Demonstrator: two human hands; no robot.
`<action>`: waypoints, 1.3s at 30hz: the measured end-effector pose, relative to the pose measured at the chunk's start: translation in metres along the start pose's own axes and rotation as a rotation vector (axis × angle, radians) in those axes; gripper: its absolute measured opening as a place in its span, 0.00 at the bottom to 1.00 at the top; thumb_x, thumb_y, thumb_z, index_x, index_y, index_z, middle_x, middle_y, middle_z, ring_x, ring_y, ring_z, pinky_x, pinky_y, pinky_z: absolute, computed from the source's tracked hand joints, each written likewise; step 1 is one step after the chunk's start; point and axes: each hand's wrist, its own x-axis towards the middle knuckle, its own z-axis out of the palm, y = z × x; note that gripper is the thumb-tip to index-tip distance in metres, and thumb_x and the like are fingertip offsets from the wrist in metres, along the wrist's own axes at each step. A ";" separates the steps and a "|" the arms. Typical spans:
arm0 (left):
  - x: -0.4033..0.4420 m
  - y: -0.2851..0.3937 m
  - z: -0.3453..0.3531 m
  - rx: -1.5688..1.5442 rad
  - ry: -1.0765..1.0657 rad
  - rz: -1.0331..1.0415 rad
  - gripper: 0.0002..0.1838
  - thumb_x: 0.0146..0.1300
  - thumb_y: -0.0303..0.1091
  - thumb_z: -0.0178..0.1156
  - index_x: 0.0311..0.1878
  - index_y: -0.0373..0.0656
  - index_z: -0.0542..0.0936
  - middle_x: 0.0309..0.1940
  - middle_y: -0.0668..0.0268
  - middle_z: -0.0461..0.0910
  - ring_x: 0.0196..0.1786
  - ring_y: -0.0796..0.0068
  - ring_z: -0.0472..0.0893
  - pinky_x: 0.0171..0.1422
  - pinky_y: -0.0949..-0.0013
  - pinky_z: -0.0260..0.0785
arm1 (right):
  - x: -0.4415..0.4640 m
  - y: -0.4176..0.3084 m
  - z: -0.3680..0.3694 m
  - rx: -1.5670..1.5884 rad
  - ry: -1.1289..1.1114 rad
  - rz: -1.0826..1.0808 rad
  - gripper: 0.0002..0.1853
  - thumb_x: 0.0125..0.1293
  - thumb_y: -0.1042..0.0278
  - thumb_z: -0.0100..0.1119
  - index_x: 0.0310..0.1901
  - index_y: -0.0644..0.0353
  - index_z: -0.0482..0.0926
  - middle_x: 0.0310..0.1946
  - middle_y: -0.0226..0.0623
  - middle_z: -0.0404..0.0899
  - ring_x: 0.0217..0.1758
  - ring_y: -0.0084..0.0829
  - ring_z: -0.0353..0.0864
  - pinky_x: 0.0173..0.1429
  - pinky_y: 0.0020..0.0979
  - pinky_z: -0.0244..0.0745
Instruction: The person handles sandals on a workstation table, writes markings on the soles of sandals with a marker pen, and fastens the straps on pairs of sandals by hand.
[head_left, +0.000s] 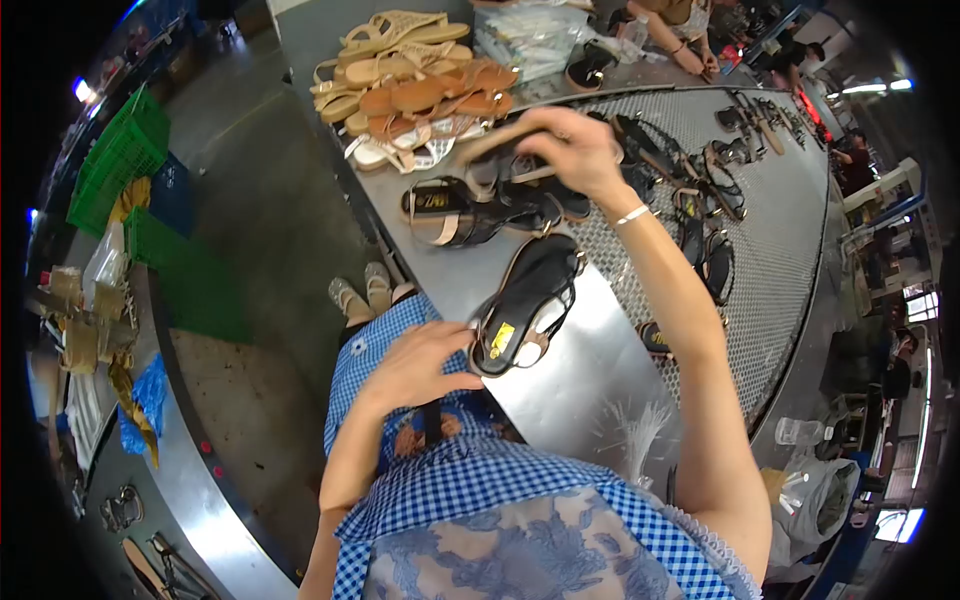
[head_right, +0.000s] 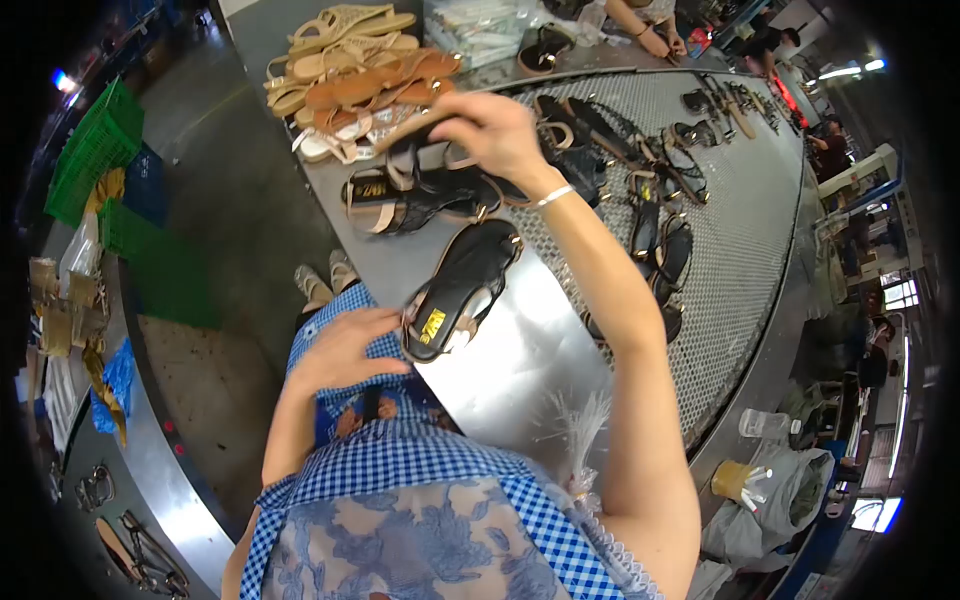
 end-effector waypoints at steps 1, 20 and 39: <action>-0.003 0.012 -0.022 -0.089 0.010 -0.075 0.26 0.46 0.42 0.66 0.49 0.40 0.75 0.46 0.57 0.75 0.50 0.57 0.74 0.52 0.62 0.66 | 0.006 -0.017 -0.022 0.065 0.169 0.109 0.10 0.52 0.78 0.62 0.38 0.64 0.79 0.31 0.27 0.80 0.35 0.14 0.74 0.38 0.18 0.69; 0.077 0.050 0.021 -0.809 0.653 -0.017 0.16 0.65 0.33 0.49 0.52 0.31 0.70 0.33 0.65 0.77 0.35 0.82 0.72 0.39 0.78 0.65 | -0.056 -0.089 -0.043 0.858 0.260 0.666 0.18 0.66 0.73 0.45 0.57 0.68 0.66 0.43 0.41 0.78 0.36 0.26 0.80 0.35 0.21 0.76; 0.065 0.045 0.016 -1.520 0.361 -0.280 0.16 0.67 0.40 0.45 0.41 0.35 0.71 0.31 0.66 0.76 0.29 0.81 0.77 0.31 0.78 0.71 | -0.076 -0.082 -0.039 0.660 0.401 0.785 0.15 0.62 0.68 0.55 0.47 0.69 0.75 0.28 0.41 0.80 0.16 0.24 0.76 0.22 0.19 0.72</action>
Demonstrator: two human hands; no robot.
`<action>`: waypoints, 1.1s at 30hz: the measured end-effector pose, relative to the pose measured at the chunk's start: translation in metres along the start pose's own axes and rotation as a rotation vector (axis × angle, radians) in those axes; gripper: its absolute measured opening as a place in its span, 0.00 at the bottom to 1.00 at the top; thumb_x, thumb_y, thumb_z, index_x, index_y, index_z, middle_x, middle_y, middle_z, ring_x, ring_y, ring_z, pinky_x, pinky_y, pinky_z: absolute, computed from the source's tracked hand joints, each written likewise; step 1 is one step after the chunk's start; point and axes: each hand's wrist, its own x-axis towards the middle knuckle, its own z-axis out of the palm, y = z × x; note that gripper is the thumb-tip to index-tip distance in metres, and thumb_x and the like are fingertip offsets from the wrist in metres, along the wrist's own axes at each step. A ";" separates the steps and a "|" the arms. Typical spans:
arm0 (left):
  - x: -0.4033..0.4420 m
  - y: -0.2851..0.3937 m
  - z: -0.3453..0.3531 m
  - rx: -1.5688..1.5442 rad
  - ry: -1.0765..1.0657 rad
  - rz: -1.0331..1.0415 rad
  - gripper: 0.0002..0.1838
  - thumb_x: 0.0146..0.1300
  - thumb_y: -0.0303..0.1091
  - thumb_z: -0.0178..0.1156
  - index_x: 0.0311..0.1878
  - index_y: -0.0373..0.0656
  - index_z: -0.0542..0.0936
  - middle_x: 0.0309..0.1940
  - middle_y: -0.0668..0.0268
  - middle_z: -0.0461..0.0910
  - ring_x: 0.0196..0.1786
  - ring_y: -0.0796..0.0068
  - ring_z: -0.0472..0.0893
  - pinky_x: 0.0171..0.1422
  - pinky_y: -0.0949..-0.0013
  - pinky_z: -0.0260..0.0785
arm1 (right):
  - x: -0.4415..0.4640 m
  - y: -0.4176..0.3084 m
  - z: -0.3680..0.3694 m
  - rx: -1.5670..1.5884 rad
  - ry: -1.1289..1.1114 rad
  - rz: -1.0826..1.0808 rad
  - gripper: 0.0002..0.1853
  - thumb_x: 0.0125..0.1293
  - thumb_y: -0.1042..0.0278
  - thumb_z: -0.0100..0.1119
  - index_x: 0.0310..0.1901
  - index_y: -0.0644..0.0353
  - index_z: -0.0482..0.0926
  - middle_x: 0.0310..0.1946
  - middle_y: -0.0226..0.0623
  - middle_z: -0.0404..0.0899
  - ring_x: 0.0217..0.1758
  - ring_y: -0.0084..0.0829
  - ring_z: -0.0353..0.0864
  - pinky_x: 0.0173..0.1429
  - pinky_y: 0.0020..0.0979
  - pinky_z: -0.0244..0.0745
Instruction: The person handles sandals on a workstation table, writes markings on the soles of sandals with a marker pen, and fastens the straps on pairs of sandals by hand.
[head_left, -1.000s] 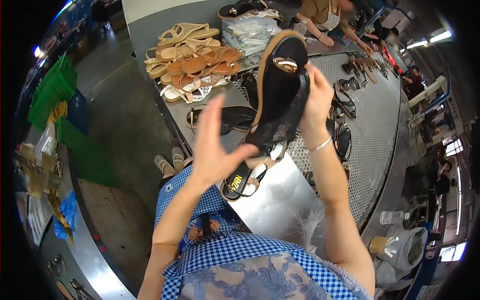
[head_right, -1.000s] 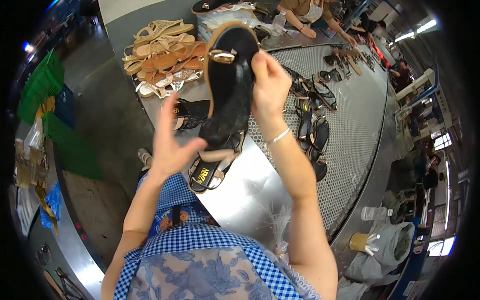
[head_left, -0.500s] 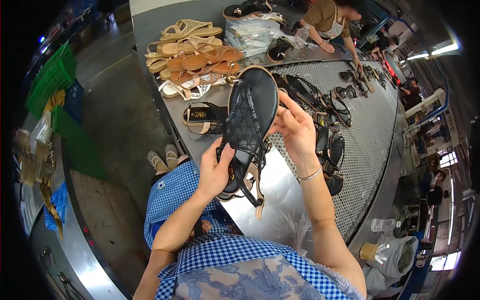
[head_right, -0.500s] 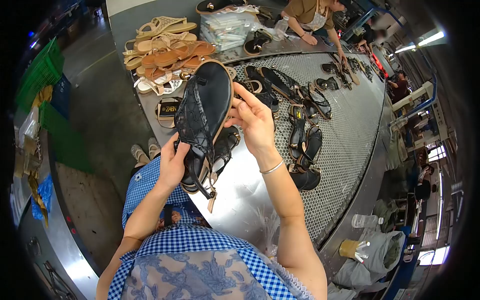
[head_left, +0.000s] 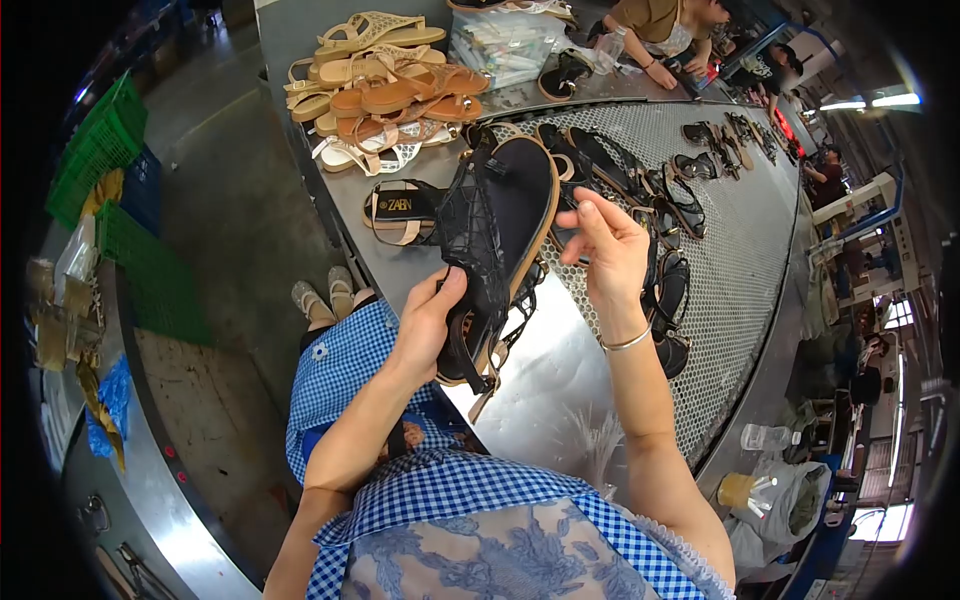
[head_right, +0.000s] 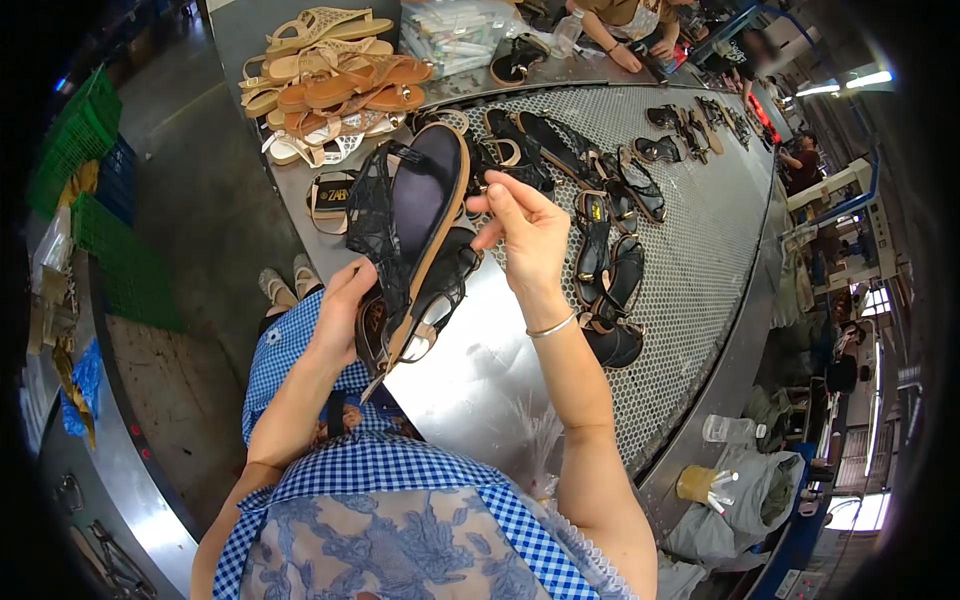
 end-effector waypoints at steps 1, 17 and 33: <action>0.001 -0.001 -0.002 0.001 0.002 -0.003 0.16 0.67 0.40 0.45 0.41 0.35 0.71 0.31 0.66 0.76 0.29 0.81 0.77 0.31 0.78 0.71 | 0.000 0.003 -0.002 -0.041 0.007 0.025 0.16 0.63 0.65 0.55 0.47 0.68 0.74 0.25 0.38 0.79 0.16 0.22 0.75 0.21 0.18 0.70; -0.033 -0.026 -0.047 1.292 0.158 0.517 0.36 0.52 0.45 0.61 0.62 0.39 0.60 0.50 0.53 0.70 0.49 0.58 0.71 0.52 0.60 0.63 | 0.004 0.074 -0.091 0.997 -0.215 0.320 0.12 0.61 0.65 0.40 0.38 0.61 0.71 0.19 0.27 0.57 0.22 0.24 0.52 0.26 0.25 0.51; -0.016 -0.024 -0.039 -0.334 -0.307 -0.334 0.33 0.55 0.42 0.51 0.60 0.29 0.61 0.54 0.50 0.68 0.40 0.67 0.73 0.35 0.71 0.66 | -0.025 0.073 -0.079 1.066 -0.022 0.420 0.11 0.59 0.63 0.40 0.33 0.61 0.70 0.17 0.27 0.56 0.20 0.24 0.53 0.24 0.25 0.52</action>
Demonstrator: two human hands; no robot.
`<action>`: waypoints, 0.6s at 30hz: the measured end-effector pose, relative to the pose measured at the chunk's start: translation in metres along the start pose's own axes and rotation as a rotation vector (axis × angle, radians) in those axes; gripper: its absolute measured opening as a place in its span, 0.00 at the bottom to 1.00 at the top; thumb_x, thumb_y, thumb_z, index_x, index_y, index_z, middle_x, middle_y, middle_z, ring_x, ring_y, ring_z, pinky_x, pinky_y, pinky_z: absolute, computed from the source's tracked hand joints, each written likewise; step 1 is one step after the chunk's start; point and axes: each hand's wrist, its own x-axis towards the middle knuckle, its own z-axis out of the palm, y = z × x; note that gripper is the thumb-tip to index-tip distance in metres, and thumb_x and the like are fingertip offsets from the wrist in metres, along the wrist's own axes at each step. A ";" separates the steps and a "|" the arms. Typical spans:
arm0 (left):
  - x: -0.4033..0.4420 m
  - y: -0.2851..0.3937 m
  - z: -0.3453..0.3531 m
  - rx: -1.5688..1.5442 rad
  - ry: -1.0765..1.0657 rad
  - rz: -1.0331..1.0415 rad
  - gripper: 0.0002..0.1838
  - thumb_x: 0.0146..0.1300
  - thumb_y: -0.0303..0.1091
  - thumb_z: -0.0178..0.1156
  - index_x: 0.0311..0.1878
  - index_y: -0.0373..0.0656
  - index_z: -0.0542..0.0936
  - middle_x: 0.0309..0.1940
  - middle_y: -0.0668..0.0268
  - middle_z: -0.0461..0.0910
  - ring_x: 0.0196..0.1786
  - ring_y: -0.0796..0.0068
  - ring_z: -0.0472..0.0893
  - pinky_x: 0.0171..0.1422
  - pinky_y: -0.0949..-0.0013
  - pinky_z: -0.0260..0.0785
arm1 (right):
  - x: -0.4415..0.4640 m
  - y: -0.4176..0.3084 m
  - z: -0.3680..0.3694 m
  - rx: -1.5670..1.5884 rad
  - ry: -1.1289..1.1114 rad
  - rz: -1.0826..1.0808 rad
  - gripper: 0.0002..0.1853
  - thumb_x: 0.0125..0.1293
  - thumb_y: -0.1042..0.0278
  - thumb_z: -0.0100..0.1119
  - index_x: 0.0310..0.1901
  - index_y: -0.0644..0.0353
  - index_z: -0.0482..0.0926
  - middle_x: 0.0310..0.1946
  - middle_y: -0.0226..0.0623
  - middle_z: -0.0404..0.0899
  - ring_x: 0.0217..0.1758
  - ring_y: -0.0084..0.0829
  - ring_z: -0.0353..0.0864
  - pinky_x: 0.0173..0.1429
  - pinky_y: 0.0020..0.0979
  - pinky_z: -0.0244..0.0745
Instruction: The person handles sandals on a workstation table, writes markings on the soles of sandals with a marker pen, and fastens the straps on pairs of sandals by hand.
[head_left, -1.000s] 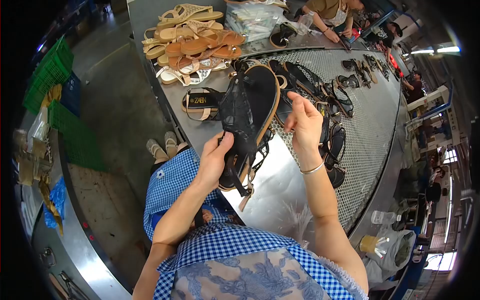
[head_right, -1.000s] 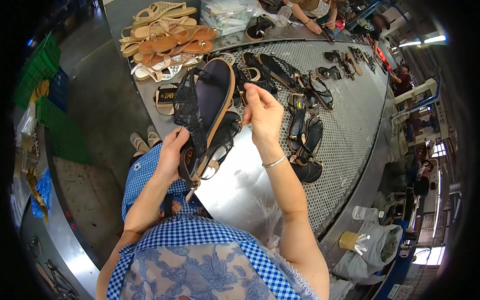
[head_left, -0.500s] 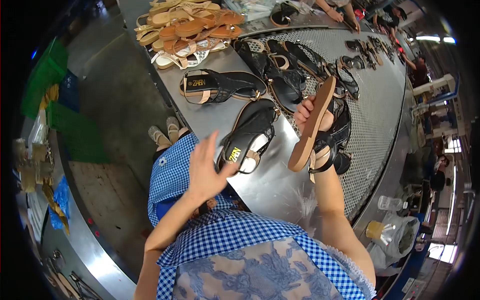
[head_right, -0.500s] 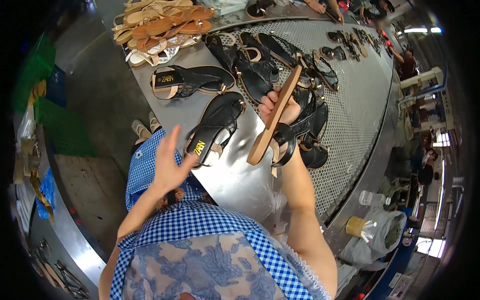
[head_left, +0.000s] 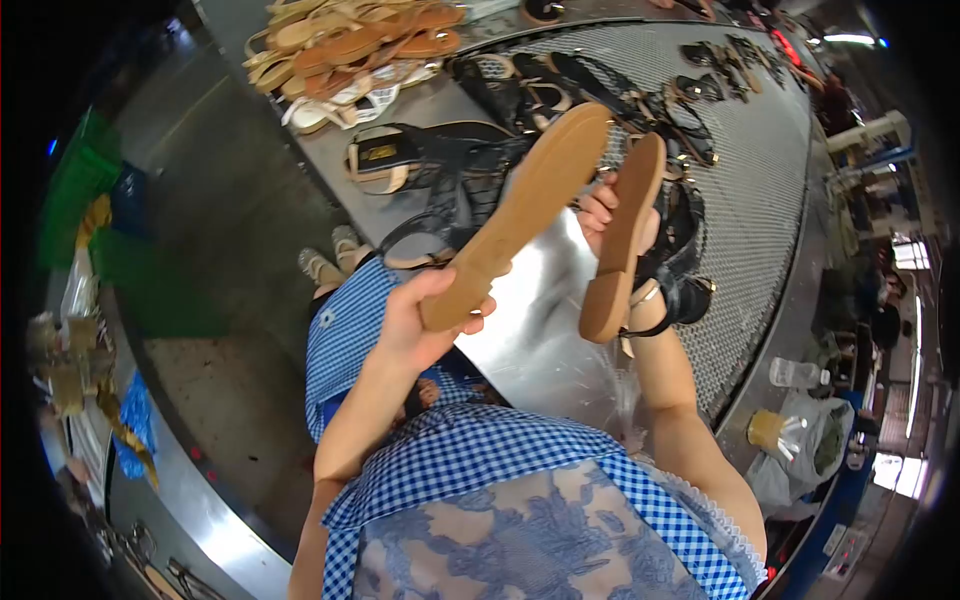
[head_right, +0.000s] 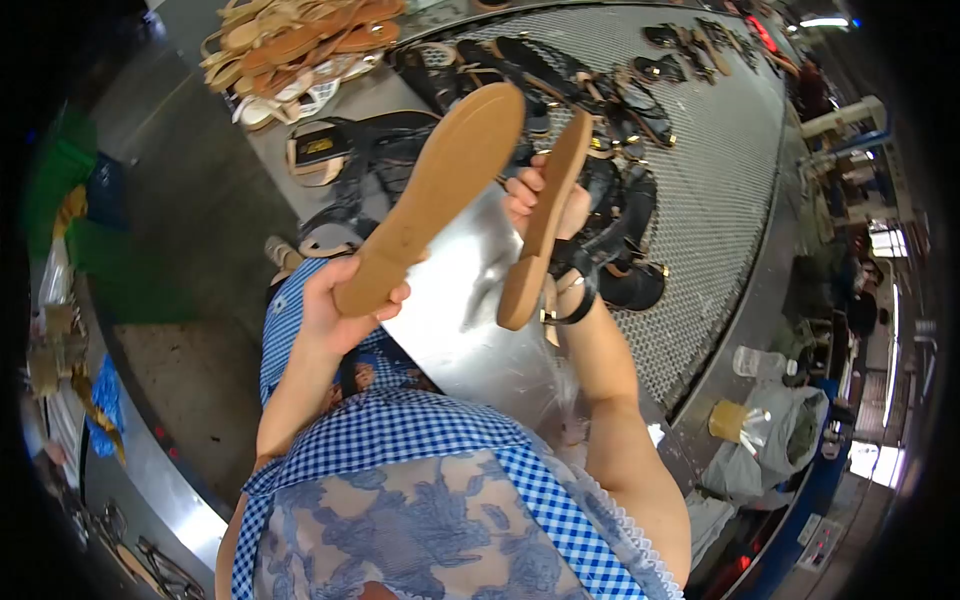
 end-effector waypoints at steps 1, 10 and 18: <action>0.002 0.000 -0.002 -0.145 -0.069 -0.038 0.35 0.55 0.43 0.51 0.62 0.29 0.57 0.55 0.49 0.66 0.37 0.67 0.73 0.33 0.72 0.66 | 0.001 0.002 0.002 0.006 -0.005 0.019 0.11 0.59 0.63 0.40 0.33 0.60 0.70 0.18 0.27 0.56 0.20 0.24 0.53 0.24 0.25 0.52; 0.014 -0.012 0.022 0.805 0.037 0.647 0.59 0.35 0.29 0.76 0.67 0.38 0.45 0.53 0.61 0.67 0.56 0.68 0.68 0.63 0.68 0.56 | 0.011 0.027 -0.016 -0.312 0.387 -0.244 0.23 0.65 0.46 0.40 0.50 0.54 0.71 0.46 0.35 0.76 0.47 0.36 0.76 0.53 0.39 0.72; -0.049 0.015 -0.004 1.221 0.517 0.430 0.18 0.45 0.30 0.61 0.42 0.35 0.74 0.34 0.65 0.78 0.33 0.73 0.76 0.37 0.72 0.67 | -0.001 0.085 0.064 -0.607 -0.021 0.124 0.23 0.62 0.47 0.51 0.53 0.51 0.68 0.44 0.25 0.72 0.46 0.21 0.71 0.47 0.30 0.68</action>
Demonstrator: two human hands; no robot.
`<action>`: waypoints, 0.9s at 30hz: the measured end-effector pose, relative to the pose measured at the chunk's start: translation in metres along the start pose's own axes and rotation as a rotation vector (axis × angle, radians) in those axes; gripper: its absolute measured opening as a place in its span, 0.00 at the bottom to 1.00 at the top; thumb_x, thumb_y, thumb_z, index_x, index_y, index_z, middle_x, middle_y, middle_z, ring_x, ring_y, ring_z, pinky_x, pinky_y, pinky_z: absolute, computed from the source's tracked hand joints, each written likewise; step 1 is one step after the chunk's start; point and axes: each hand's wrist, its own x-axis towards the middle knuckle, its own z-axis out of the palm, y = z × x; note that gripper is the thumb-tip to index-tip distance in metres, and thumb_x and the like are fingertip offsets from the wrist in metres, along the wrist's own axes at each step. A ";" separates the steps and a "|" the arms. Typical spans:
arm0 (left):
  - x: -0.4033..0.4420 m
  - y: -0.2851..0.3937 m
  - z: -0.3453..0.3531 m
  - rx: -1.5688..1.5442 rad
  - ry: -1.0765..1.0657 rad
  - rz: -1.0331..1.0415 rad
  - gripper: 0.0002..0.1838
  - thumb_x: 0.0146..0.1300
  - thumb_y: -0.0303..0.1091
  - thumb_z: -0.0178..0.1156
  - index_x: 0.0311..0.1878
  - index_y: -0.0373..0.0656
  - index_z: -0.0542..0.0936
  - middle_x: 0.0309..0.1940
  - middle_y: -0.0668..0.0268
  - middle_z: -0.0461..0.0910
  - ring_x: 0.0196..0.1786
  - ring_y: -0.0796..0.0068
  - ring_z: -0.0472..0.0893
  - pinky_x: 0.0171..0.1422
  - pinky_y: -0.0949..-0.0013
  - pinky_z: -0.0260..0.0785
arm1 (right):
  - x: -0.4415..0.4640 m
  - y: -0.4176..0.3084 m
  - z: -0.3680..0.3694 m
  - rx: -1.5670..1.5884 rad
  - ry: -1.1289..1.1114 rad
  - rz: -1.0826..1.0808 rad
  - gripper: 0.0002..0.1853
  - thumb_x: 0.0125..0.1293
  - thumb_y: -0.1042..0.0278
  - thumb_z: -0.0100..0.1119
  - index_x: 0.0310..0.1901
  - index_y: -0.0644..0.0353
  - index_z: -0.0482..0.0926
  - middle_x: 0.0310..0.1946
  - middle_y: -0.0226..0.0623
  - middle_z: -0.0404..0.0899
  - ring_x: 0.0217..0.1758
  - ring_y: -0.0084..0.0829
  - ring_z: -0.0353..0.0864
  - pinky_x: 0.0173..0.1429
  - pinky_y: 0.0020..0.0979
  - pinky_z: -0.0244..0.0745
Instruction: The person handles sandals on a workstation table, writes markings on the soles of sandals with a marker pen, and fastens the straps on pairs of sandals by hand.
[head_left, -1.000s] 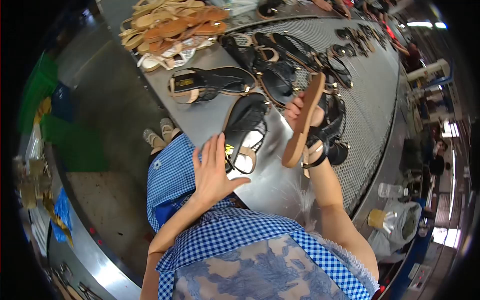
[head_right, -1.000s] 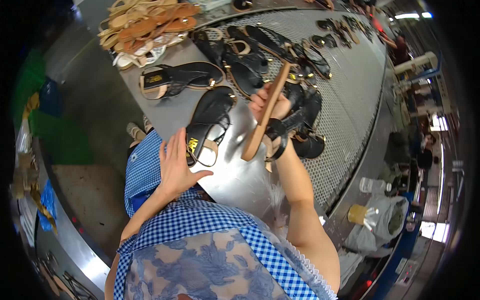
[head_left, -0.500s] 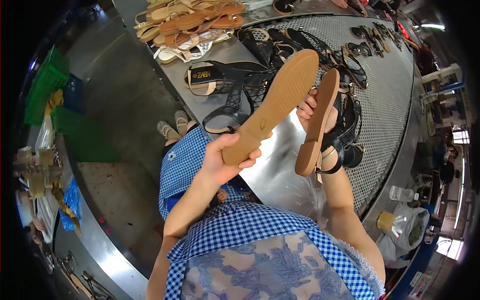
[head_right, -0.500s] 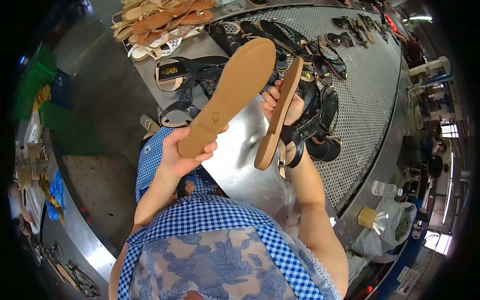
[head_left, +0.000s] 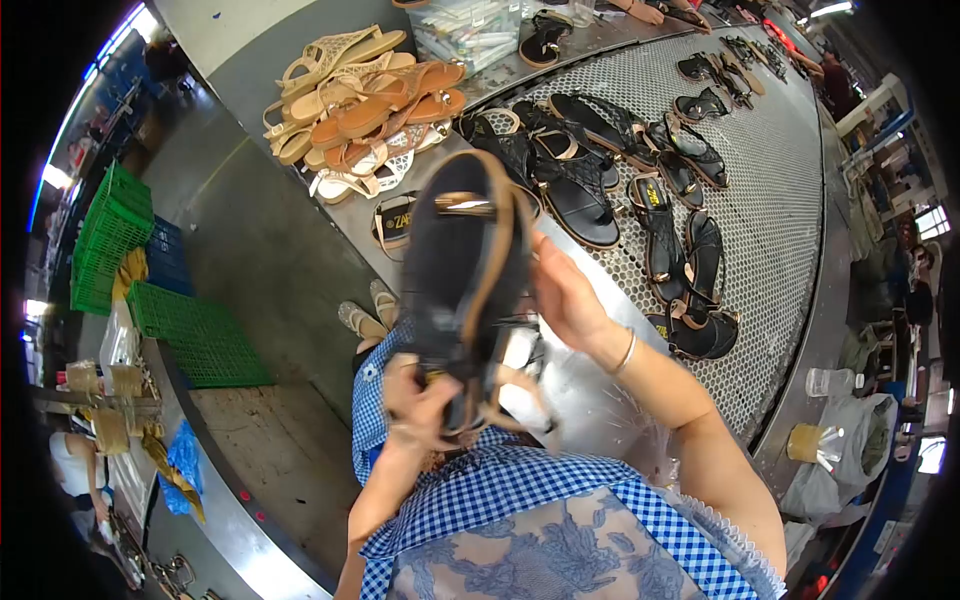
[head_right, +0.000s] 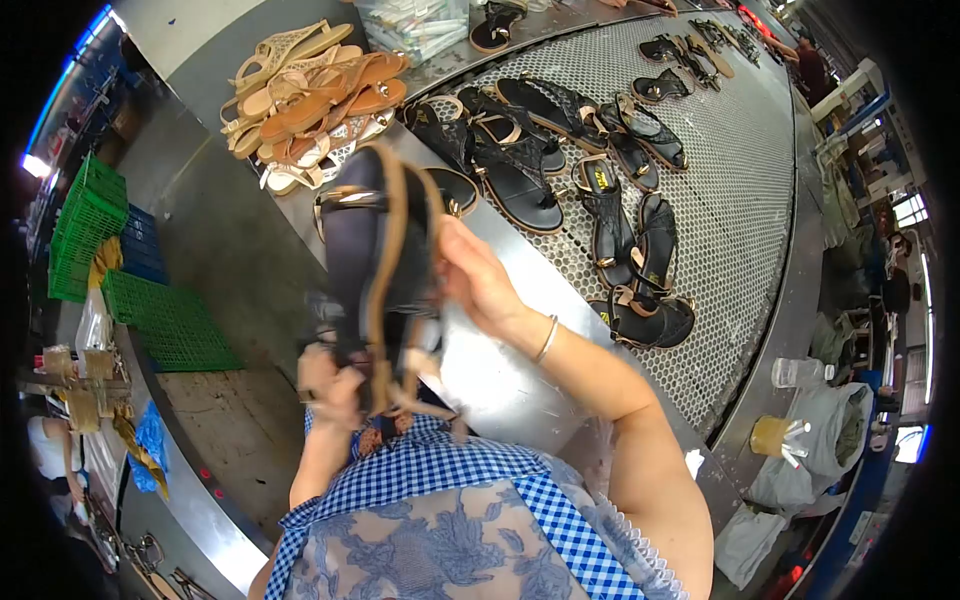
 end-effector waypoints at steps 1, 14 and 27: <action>-0.003 0.003 -0.024 0.074 0.021 0.249 0.12 0.44 0.31 0.60 0.33 0.36 0.76 0.30 0.68 0.77 0.28 0.73 0.74 0.31 0.72 0.65 | 0.011 -0.009 -0.009 -0.390 -0.060 -0.132 0.27 0.59 0.48 0.54 0.56 0.54 0.67 0.42 0.29 0.75 0.42 0.22 0.74 0.36 0.24 0.72; -0.097 0.113 -0.215 -0.243 1.730 1.316 0.25 0.62 0.42 0.48 0.57 0.34 0.64 0.58 0.48 0.62 0.59 0.51 0.66 0.61 0.56 0.63 | 0.158 -0.038 -0.096 -1.862 0.570 -0.073 0.28 0.49 0.48 0.61 0.50 0.53 0.72 0.49 0.42 0.74 0.64 0.50 0.58 0.56 0.60 0.52; 0.131 -0.012 0.004 1.173 0.273 0.730 0.13 0.49 0.36 0.63 0.37 0.41 0.79 0.42 0.61 0.77 0.48 0.60 0.74 0.54 0.62 0.66 | 0.056 -0.133 -0.245 -2.083 0.955 -0.645 0.13 0.45 0.69 0.60 0.36 0.49 0.79 0.49 0.28 0.73 0.55 0.33 0.68 0.55 0.49 0.58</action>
